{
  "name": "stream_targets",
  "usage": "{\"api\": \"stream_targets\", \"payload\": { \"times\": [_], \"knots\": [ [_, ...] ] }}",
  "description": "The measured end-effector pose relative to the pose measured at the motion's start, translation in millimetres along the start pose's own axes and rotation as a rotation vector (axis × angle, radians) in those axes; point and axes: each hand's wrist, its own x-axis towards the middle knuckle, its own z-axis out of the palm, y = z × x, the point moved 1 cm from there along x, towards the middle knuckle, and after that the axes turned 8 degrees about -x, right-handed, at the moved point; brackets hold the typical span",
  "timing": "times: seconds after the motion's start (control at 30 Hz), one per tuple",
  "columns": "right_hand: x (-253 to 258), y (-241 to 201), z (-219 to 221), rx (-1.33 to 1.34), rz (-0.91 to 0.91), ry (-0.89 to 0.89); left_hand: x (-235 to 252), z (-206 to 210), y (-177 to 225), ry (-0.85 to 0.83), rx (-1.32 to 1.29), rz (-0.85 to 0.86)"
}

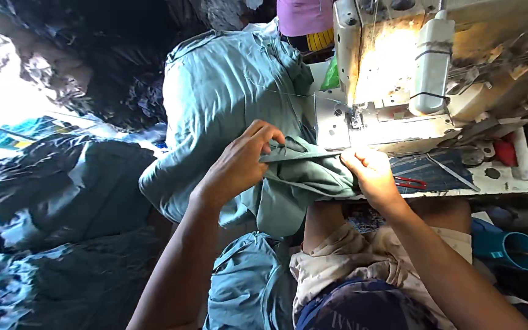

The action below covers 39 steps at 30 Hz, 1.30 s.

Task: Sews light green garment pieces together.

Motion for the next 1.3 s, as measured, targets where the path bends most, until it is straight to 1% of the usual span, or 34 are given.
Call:
{"api": "stream_targets", "payload": {
  "times": [0.13,0.27,0.43,0.5,0.63,0.77,0.83,0.97,1.07,1.17,1.23,1.3],
  "knots": [
    [0.4,7.2,-5.4,0.026,-0.009,-0.011,2.1,7.3,1.1,0.055,-0.429,0.129],
    [-2.9,11.4,-12.0,0.104,0.045,-0.057,11.8,11.8,6.3,0.175,-0.546,0.036],
    [-9.7,15.0,-17.5,0.177,0.122,-0.086,26.6,27.6,13.8,0.244,-0.630,-0.065],
    [-11.3,18.1,-19.1,0.185,0.147,-0.083,31.1,36.1,12.7,0.273,-0.631,-0.073],
    [-12.2,21.2,-24.1,0.158,0.159,-0.115,37.4,50.6,10.2,0.354,-0.604,-0.032],
    [-11.2,22.9,-29.6,0.125,0.099,-0.134,38.3,52.4,14.3,0.403,-0.691,0.001],
    [-10.2,21.4,-30.9,0.120,0.090,-0.128,37.7,50.7,17.8,0.358,-0.668,0.005],
    [-5.6,18.9,-30.1,0.113,0.040,-0.112,36.4,44.2,26.7,0.154,-0.540,0.069],
    [-3.1,14.2,-32.4,0.081,-0.015,-0.141,32.6,41.4,31.8,0.048,-0.391,0.041],
    [-1.2,7.7,-34.1,-0.022,-0.073,-0.183,28.6,36.0,27.6,0.084,-0.307,0.006],
    [-1.4,8.9,-32.3,-0.205,-0.116,-0.171,25.7,30.7,27.5,0.155,-0.287,-0.010],
    [-3.0,11.6,-30.4,-0.411,-0.187,-0.136,24.4,28.2,28.6,0.210,-0.295,0.015]
  ]
}}
